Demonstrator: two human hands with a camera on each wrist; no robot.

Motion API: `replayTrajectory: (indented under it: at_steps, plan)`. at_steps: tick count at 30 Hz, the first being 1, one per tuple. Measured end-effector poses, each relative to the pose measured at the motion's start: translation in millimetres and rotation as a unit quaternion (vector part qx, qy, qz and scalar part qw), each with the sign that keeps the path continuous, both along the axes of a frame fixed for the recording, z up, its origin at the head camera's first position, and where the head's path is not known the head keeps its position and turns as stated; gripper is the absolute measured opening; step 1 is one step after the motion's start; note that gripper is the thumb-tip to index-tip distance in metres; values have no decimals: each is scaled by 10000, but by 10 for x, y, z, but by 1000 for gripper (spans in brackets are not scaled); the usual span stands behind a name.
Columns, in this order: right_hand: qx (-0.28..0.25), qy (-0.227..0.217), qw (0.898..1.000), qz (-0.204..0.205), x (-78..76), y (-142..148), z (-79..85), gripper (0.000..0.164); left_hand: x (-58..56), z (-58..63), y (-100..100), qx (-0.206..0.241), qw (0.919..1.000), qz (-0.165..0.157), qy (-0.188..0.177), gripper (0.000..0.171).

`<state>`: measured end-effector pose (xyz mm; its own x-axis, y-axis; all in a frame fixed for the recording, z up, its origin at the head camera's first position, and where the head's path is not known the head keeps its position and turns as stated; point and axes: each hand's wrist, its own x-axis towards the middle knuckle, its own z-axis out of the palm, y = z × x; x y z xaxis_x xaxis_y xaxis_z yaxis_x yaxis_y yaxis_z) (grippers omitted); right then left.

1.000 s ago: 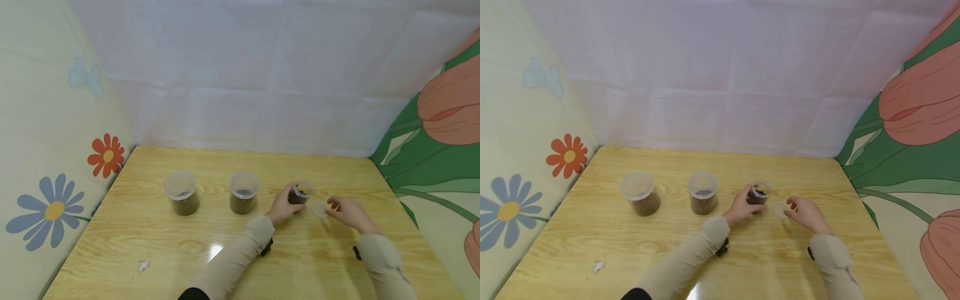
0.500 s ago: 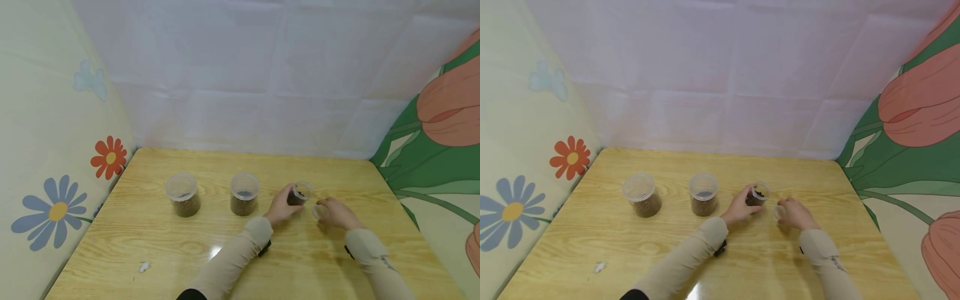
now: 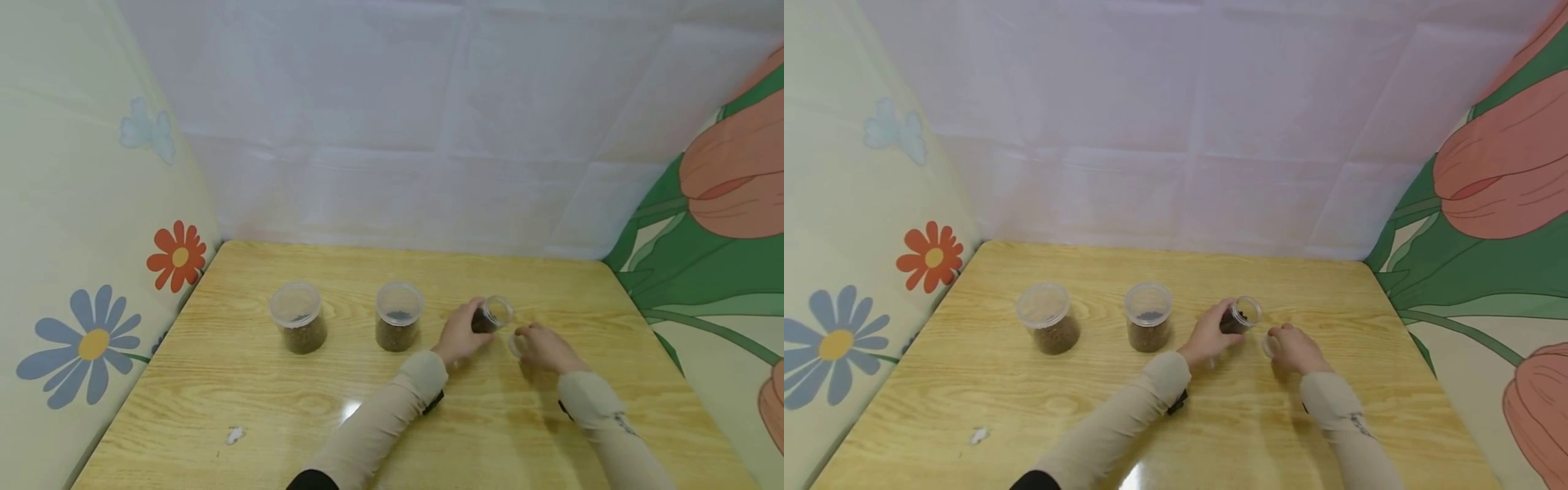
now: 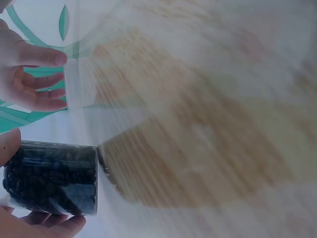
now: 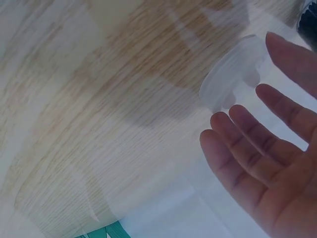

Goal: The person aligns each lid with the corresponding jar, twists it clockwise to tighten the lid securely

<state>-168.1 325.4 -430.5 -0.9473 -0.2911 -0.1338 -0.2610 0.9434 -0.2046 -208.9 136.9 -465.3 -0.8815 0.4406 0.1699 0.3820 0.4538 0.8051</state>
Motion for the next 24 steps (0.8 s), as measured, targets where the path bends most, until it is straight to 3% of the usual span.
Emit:
replayTrajectory:
  at_steps: [13, 24]
  plan:
    - [26, -133, 9998, -119, -58, -32, -13, 52, -3, 46, -19, -158, 9998, 79, 10, 65]
    - [-57, -61, 9999, -127, -82, -23, -45, 47, 2, 39, -24, -126, 9996, 9, 245, 64]
